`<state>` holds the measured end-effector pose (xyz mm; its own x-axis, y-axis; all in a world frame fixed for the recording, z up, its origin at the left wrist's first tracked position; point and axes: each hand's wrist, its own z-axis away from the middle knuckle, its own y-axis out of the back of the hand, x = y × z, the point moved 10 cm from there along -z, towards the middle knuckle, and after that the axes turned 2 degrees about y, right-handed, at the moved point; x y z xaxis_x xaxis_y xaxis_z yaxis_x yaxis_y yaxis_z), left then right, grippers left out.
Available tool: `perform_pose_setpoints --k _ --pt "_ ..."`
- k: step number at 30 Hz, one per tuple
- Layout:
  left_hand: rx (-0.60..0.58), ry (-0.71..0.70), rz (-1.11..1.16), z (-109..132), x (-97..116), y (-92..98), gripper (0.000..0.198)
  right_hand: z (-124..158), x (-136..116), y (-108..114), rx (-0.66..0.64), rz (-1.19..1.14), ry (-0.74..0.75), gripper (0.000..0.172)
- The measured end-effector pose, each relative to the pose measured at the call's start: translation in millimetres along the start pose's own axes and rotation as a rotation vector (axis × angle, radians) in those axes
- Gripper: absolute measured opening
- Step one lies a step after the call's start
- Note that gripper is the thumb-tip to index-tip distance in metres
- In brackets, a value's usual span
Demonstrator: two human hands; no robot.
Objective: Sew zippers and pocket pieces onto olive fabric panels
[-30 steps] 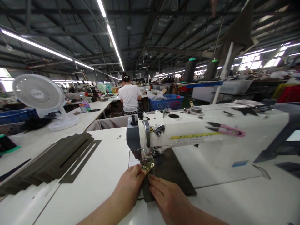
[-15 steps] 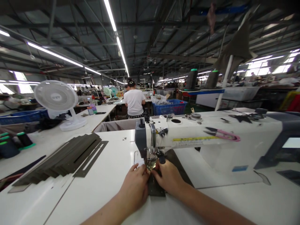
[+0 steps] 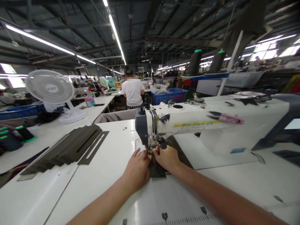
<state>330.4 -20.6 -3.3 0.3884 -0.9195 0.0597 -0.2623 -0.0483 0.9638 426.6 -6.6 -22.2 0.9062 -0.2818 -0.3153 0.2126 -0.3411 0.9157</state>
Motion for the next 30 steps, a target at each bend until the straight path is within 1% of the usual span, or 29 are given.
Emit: perform_pose_setpoints --k 3,5,6,8,9,10,11,12,14,16,22,26,30 --pt "-0.017 0.01 -0.013 0 -1 -1.1 0.036 -5 -1 3 -0.004 0.003 -0.015 0.028" --pt "-0.015 0.026 -0.009 2 -2 -0.9 0.036 3 -4 9 -0.002 0.002 0.02 0.026" --pt "-0.009 0.034 -0.002 3 -2 -0.9 0.035 12 -8 12 -0.002 -0.007 0.076 0.024" --pt "0.018 0.042 0.026 6 -1 -0.8 0.034 37 -22 17 0.007 -0.05 0.27 0.024" --pt "0.043 0.039 0.045 8 0 -0.4 0.033 54 -34 20 0.021 -0.093 0.428 0.032" --pt "0.071 0.032 0.065 10 2 0.2 0.031 69 -39 23 0.037 -0.126 0.53 0.041" --pt "0.098 0.023 0.083 12 3 0.9 0.03 81 -42 24 0.044 -0.148 0.602 0.047" --pt "0.118 0.015 0.096 13 5 1.2 0.028 89 -43 23 0.044 -0.16 0.641 0.048" --pt "0.126 0.005 0.107 15 7 0.1 0.025 93 -42 19 0.025 -0.151 0.641 0.043" --pt "0.106 -0.005 0.104 14 6 -2.2 0.024 89 -43 17 0.022 -0.138 0.65 0.04" --pt "0.113 -0.068 0.092 3 0 -3.3 0.024 71 -45 18 0.087 -0.122 0.695 0.039" --pt "0.103 -0.05 0.094 -1 -7 -5.2 0.023 62 -42 15 0.12 -0.145 0.706 0.038" --pt "0.054 -0.036 0.17 3 -9 -1.7 0.025 56 -38 20 0.17 -0.177 0.658 0.033"
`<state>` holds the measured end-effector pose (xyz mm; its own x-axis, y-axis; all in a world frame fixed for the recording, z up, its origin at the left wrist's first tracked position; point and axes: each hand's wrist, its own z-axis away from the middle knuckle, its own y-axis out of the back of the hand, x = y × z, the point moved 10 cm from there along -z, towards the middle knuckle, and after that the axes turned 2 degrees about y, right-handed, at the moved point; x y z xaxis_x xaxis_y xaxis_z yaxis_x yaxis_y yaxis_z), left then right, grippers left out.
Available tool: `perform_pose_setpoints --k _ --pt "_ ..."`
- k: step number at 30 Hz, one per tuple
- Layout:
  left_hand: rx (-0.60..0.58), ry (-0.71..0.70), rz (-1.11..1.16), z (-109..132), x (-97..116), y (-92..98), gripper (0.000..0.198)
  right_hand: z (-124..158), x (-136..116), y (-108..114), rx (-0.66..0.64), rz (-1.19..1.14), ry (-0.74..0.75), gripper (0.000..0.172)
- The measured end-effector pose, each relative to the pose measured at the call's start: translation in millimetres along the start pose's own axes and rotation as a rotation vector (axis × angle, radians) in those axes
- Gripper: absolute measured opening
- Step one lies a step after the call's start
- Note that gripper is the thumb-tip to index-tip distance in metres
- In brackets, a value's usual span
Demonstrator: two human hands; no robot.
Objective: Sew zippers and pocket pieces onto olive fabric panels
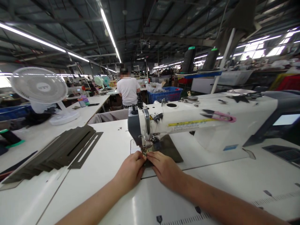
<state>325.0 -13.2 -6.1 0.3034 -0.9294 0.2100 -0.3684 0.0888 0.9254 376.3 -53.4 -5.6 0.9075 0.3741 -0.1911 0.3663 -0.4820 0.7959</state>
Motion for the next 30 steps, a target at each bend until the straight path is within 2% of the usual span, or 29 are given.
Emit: perform_pose_setpoints --k 3,7,9,13,17,21,26,30 --pt "0.018 0.045 0.003 1 -2 8.1 0.026 -7 7 7 -0.026 0.008 -0.089 0.024" --pt "0.082 0.125 -0.128 -1 -7 11.6 0.01 -12 17 4 -0.19 0.027 -0.261 0.02" --pt "0.082 0.06 -0.182 0 -1 5.6 0.014 -9 10 -1 -0.199 0.083 -0.212 0.019" --pt "0.126 -0.105 -0.173 10 15 -0.2 0.019 7 -16 -6 0.003 0.269 0.027 0.031" --pt "0.132 -0.072 -0.136 9 13 1.3 0.018 12 -18 -9 0.084 0.318 0.083 0.031" --pt "0.125 -0.048 -0.126 0 8 1.3 0.021 2 -16 -5 0.098 0.314 0.107 0.029" --pt "0.151 0.015 -0.118 -8 -8 -3.2 0.016 -6 -7 -9 0.111 0.314 0.11 0.029" --pt "0.16 0.072 0.035 -6 -18 -2.8 0.016 -8 -1 -12 0.119 0.315 0.092 0.025"
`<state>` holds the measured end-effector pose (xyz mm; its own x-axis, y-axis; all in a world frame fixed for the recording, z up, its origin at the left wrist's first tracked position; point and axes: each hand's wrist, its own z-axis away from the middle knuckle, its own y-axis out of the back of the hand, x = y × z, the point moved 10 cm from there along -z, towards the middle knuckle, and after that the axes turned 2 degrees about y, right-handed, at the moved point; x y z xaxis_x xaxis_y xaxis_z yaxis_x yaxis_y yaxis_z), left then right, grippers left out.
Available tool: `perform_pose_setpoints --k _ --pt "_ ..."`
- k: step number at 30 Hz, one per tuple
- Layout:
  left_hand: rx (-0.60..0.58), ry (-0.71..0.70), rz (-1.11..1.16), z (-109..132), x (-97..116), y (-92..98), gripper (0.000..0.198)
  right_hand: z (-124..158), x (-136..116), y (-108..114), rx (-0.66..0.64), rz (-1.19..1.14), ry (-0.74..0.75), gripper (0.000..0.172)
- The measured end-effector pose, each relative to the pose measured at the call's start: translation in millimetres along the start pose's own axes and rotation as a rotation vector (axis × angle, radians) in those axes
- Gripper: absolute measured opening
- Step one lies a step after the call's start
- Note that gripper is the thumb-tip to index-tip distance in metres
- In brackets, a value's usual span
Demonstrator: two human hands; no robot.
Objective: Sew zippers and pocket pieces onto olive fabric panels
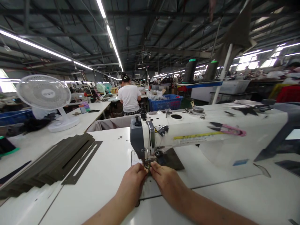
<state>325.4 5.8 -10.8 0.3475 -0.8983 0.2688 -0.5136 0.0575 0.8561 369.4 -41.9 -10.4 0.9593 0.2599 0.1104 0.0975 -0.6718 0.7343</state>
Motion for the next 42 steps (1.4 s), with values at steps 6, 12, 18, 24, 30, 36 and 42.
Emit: perform_pose_setpoints --k 6,12,18,24,30,36,42 --pt "-0.009 0.046 0.126 -1 -5 1.5 0.02 -5 7 -9 -0.095 -0.024 -0.02 0.024" --pt "-0.043 0.06 0.057 -6 -12 -6.1 0.021 -7 14 -17 -0.17 -0.101 -0.068 0.024" --pt "-0.053 0.064 0.025 -6 -10 -7.5 0.018 -7 15 -12 -0.171 -0.197 -0.103 0.023" --pt "-0.048 0.081 0.029 -8 -13 -7.1 0.015 -8 18 -11 -0.167 -0.194 -0.123 0.025" --pt "-0.046 0.066 0.012 -8 -12 -6.6 0.015 -10 17 -12 -0.173 -0.232 -0.126 0.026" --pt "-0.037 0.058 -0.034 -8 -10 2.6 0.016 -1 47 -2 -0.239 -0.145 -0.201 0.016" --pt "-0.055 -0.197 -0.049 8 57 13.4 0.034 36 39 24 -0.359 0.315 -0.296 0.026"
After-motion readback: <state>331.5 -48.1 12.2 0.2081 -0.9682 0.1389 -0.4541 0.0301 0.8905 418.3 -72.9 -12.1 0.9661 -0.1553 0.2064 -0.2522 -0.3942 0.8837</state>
